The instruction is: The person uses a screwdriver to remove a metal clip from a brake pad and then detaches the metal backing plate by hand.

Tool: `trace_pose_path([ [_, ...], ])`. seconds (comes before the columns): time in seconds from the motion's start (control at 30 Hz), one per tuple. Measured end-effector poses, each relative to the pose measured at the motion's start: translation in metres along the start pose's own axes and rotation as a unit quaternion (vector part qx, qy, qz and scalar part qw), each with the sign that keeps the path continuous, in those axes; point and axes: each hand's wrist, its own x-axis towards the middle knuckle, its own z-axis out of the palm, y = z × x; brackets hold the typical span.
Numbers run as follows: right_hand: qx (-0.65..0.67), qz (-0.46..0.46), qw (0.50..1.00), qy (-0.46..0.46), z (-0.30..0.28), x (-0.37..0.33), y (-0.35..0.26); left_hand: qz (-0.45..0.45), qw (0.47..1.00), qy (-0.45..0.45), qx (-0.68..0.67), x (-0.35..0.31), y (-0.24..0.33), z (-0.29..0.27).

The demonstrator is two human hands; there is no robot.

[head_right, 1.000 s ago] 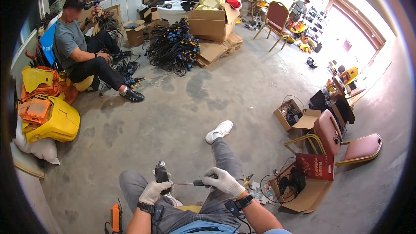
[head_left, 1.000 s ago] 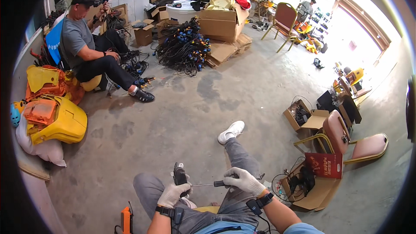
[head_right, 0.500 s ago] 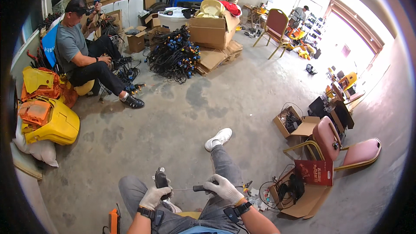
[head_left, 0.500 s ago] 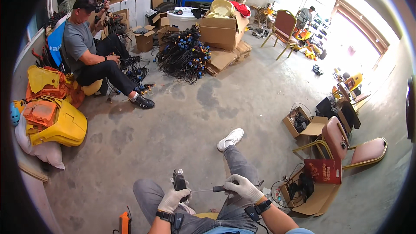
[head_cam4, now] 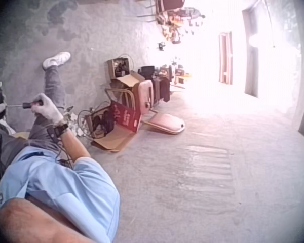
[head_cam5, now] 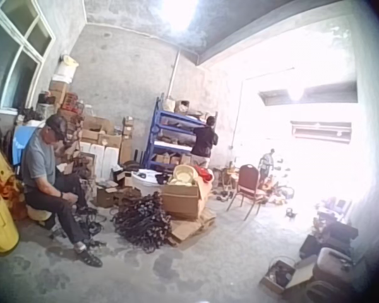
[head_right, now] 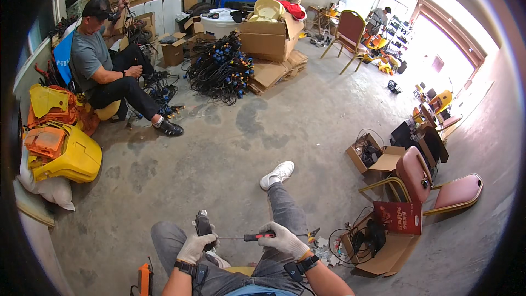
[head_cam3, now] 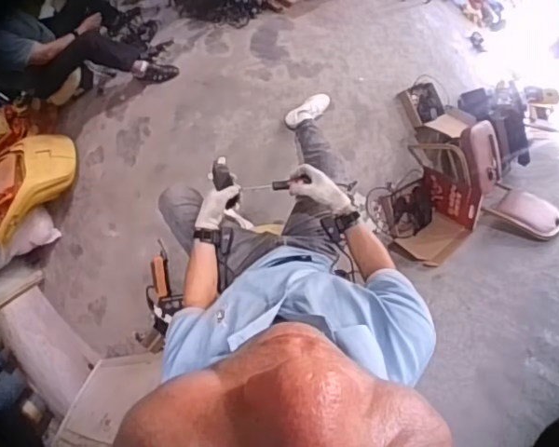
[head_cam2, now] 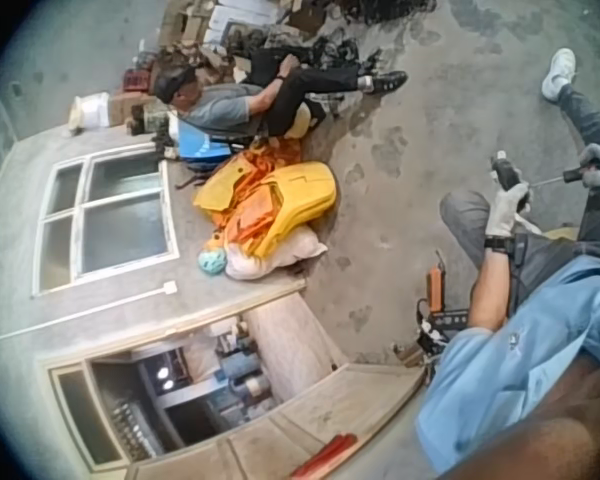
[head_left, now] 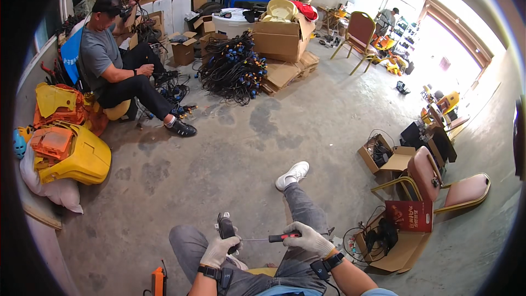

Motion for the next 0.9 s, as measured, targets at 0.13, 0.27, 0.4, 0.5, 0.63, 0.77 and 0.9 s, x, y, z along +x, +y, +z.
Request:
trace_pose_path([
  [0.13,-0.001,0.007,1.0,0.008,0.006,-0.007,-0.003,-0.032,0.999,0.012,-0.025,-0.013,0.005,0.006],
  [0.27,-0.032,-0.05,0.998,0.012,0.01,-0.005,-0.007,-0.011,1.0,0.014,-0.003,-0.029,0.017,0.01],
  [0.4,-0.015,-0.083,0.995,0.061,-0.01,-0.01,-0.009,0.015,1.0,-0.018,0.021,-0.012,0.034,0.024],
  [0.5,0.067,-0.027,0.995,0.069,-0.012,-0.011,-0.017,0.003,0.999,-0.046,0.001,0.002,0.024,0.014],
  [0.63,0.114,-0.041,0.989,0.086,-0.002,-0.006,-0.023,-0.011,1.0,-0.023,0.013,-0.003,0.016,0.007],
  [0.77,0.104,-0.056,0.988,0.096,0.011,-0.015,-0.036,0.004,0.999,-0.01,0.05,0.002,0.0,0.002],
  [0.9,0.016,-0.082,0.993,0.088,0.027,-0.016,-0.053,0.017,0.992,-0.009,0.122,0.007,-0.002,0.003],
])
